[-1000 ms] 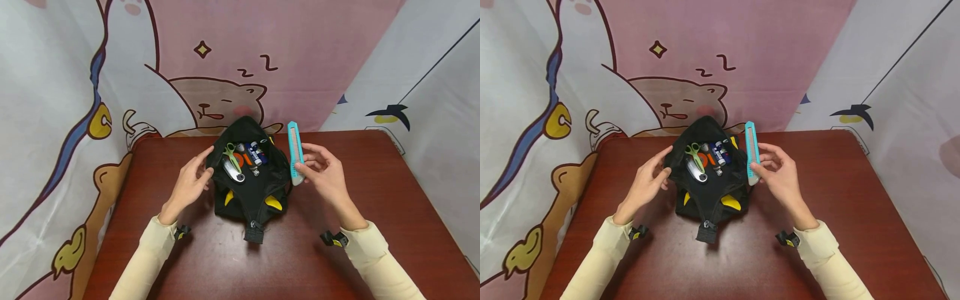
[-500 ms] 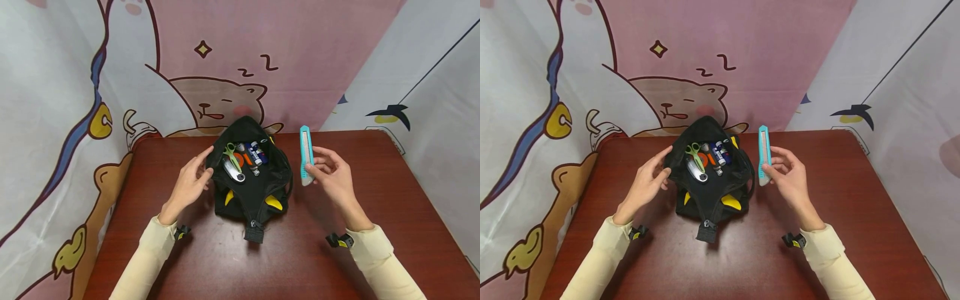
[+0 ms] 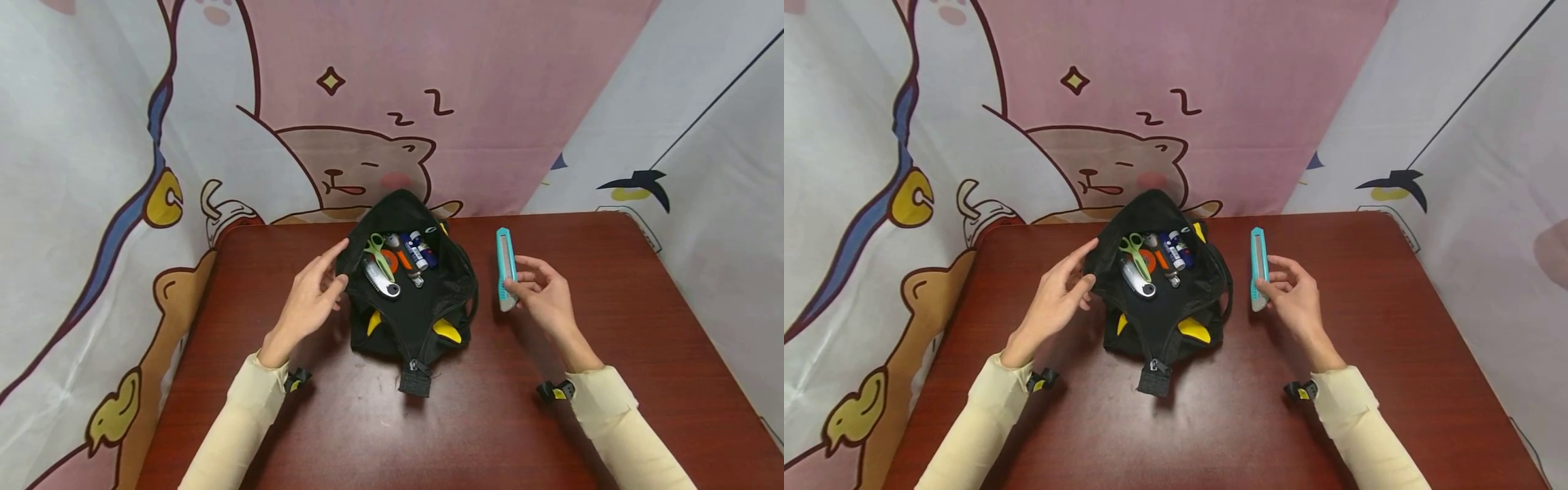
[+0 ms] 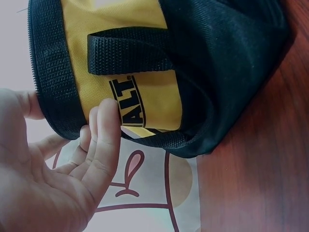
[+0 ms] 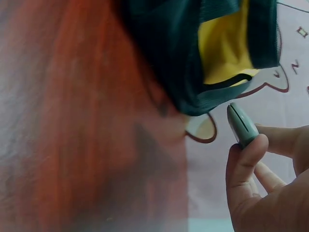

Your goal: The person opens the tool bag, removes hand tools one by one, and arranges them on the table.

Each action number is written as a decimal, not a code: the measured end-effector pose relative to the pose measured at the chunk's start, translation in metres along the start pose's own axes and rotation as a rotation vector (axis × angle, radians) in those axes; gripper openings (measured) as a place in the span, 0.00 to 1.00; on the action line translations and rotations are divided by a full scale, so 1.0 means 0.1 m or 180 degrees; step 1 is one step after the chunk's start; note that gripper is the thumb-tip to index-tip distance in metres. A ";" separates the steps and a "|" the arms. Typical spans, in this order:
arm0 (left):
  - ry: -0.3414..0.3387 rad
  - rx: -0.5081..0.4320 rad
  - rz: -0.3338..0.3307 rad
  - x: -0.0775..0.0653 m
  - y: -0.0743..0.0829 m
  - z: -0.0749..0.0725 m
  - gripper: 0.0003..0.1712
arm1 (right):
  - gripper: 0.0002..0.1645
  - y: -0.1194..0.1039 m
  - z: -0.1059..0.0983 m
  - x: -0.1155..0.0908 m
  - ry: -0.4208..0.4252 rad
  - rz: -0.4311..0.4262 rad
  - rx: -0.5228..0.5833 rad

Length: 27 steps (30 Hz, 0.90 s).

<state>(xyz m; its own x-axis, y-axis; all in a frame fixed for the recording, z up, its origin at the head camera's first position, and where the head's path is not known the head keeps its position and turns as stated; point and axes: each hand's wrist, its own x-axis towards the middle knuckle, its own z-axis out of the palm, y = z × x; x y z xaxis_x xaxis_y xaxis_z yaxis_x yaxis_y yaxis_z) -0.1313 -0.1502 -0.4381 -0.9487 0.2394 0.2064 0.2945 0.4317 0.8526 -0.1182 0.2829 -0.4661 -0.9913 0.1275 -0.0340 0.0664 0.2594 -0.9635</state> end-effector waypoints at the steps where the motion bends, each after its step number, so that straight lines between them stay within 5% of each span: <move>1: -0.0007 0.0002 -0.0001 0.00 0.00 0.00 0.36 | 0.35 0.04 0.00 0.01 -0.0024 0.0023 -0.0063; 27: -0.0040 -0.0030 0.0000 -0.01 -0.01 -0.01 0.37 | 0.32 0.44 0.13 0.06 -0.0149 0.0131 -0.0925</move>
<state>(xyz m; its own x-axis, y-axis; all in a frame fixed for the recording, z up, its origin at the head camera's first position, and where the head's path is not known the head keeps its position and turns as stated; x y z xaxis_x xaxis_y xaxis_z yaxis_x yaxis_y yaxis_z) -0.1312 -0.1518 -0.4387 -0.9472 0.2504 0.2002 0.2932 0.4236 0.8571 -0.1225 0.2828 -0.5121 -0.9908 0.1009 -0.0902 0.1298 0.5190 -0.8448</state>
